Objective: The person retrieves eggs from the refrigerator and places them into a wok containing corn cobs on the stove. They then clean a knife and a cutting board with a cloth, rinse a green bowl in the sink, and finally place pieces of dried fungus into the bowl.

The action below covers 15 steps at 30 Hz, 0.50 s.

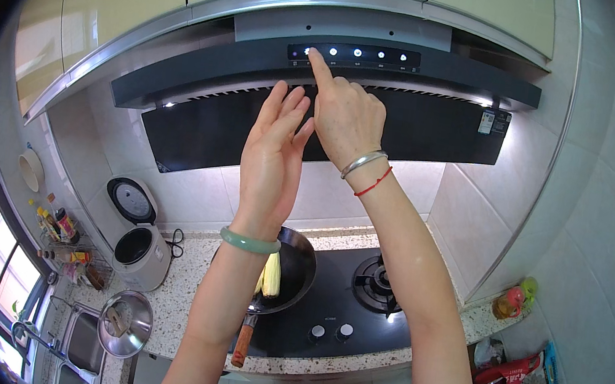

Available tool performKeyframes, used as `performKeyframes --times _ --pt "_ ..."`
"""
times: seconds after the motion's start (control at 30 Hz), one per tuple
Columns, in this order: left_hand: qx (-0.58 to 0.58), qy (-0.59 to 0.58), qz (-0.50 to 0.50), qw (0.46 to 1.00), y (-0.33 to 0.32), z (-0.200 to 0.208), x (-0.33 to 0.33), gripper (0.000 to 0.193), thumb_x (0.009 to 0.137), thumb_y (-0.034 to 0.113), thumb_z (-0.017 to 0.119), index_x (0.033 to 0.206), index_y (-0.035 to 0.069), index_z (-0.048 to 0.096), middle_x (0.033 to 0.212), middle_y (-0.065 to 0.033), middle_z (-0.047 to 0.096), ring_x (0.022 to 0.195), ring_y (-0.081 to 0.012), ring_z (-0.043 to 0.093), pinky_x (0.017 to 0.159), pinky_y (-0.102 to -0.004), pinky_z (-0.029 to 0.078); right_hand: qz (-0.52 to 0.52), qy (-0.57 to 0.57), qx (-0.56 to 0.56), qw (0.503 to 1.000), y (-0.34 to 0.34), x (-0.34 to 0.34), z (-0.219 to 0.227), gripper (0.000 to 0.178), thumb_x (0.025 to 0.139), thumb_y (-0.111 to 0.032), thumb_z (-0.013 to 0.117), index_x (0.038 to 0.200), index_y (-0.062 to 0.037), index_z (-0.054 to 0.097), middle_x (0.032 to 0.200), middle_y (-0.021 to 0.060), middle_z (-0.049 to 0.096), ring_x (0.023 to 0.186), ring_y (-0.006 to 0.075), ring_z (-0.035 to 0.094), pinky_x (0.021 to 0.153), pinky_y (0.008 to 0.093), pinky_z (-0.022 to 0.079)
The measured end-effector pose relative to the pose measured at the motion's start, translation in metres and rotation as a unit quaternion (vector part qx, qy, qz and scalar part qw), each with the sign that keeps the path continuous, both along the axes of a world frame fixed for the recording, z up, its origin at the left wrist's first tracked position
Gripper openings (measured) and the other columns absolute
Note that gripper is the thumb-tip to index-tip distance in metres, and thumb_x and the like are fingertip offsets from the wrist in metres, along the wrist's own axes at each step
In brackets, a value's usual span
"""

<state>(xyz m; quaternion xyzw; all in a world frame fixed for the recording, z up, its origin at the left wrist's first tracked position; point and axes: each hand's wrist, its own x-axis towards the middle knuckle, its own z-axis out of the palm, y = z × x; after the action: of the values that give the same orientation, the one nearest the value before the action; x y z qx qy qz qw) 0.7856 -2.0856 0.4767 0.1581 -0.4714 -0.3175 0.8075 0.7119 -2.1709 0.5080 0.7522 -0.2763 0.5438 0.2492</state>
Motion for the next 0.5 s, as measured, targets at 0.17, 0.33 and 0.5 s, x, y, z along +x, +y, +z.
performKeyframes --times 0.17,0.33,0.5 --pt "-0.008 0.01 -0.013 1.0 0.002 -0.002 -0.001 0.062 0.094 0.007 0.05 0.145 -0.006 0.018 0.147 -0.0225 0.029 0.137 -0.0276 0.031 0.11 -0.036 0.032 -0.013 0.016 -0.003 1.0 -0.004 0.0 0.001 0.059 0.078 -0.011 0.059 0.135 -0.0182 0.048 0.068 0.0048 0.06 0.064 0.0226 0.063 0.053 0.0354 0.05" --pt "-0.014 0.018 -0.021 1.0 0.005 -0.002 -0.003 0.062 0.093 0.006 0.05 0.145 -0.006 0.019 0.147 -0.0218 0.028 0.137 -0.0273 0.03 0.11 -0.0356 0.03 -0.021 0.023 -0.008 0.999 -0.005 0.0 0.001 0.06 0.078 -0.012 0.059 0.136 -0.0189 0.047 0.067 0.005 0.06 0.064 0.0228 0.063 0.053 0.0353 0.05" --pt "-0.015 0.023 -0.018 0.999 0.01 -0.003 -0.004 0.062 0.093 0.006 0.05 0.146 -0.005 0.019 0.148 -0.0212 0.028 0.138 -0.027 0.028 0.11 -0.035 0.029 -0.03 0.026 -0.02 0.999 -0.009 0.003 0.002 0.06 0.077 -0.011 0.058 0.136 -0.019 0.048 0.067 0.0055 0.06 0.062 0.0227 0.063 0.053 0.035 0.05"
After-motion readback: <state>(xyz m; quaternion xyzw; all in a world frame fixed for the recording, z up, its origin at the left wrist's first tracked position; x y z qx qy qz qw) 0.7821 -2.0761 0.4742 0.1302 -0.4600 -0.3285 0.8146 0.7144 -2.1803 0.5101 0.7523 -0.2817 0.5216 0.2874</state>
